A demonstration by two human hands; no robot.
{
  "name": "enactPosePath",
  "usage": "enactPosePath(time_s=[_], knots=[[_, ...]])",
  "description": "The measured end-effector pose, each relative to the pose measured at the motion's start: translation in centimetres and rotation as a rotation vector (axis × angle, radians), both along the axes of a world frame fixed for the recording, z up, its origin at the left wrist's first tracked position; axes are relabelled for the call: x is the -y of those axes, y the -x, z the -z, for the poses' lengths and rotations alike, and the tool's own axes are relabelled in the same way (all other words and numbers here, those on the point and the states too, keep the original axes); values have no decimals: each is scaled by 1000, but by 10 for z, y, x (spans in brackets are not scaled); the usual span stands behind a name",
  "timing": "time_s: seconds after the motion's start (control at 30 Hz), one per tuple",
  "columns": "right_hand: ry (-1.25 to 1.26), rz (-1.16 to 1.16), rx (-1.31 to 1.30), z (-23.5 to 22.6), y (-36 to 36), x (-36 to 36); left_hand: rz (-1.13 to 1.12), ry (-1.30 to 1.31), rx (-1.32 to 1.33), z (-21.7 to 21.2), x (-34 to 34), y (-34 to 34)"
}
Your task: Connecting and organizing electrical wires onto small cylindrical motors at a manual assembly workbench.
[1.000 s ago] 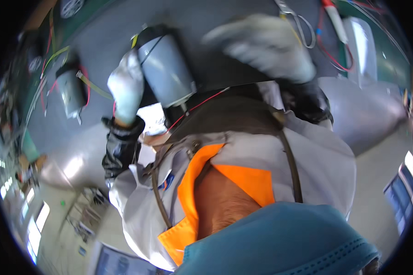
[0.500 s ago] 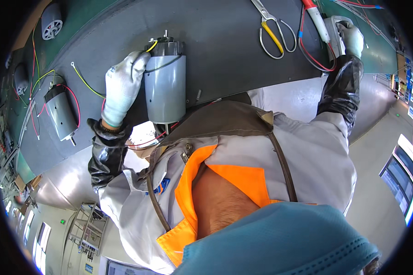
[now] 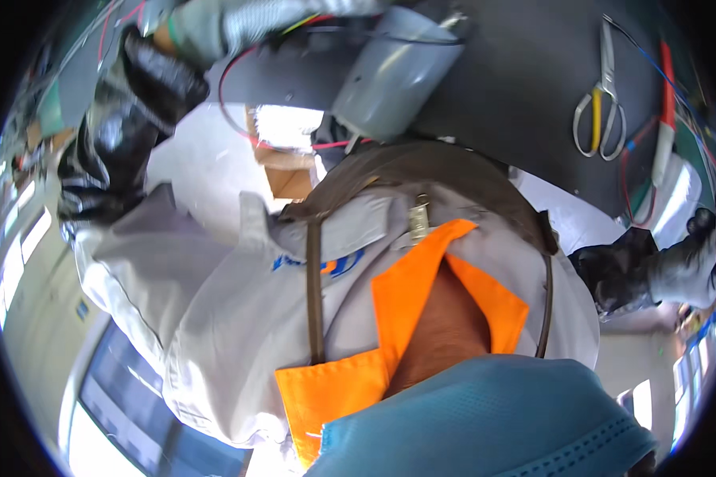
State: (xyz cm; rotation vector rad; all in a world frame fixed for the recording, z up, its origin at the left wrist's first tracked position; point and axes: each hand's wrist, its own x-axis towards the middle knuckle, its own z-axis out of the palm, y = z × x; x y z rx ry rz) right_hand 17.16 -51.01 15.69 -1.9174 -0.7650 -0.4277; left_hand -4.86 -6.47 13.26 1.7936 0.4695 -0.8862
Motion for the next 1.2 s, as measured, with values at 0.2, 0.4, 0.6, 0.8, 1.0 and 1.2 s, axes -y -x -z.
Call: enactPosePath(time_s=[0.2,0.4,0.6,0.8,1.0,1.2], knots=[[-148,-556,-1002,83,100,-151,-102,135,83,8,-13,18],[-137,-921,-798,129,137,-204,-25,221,58,7,-15,30],[340,-939,372,109,126,-214,-52,176,723,65,-4,49],[-244,-799,-733,111,132,-222,-379,-32,883,81,33,45],[-317,-582,-1200,97,112,-226,-977,708,559,91,62,29],[-289,-658,-1238,89,107,-224,-931,519,585,85,70,25]])
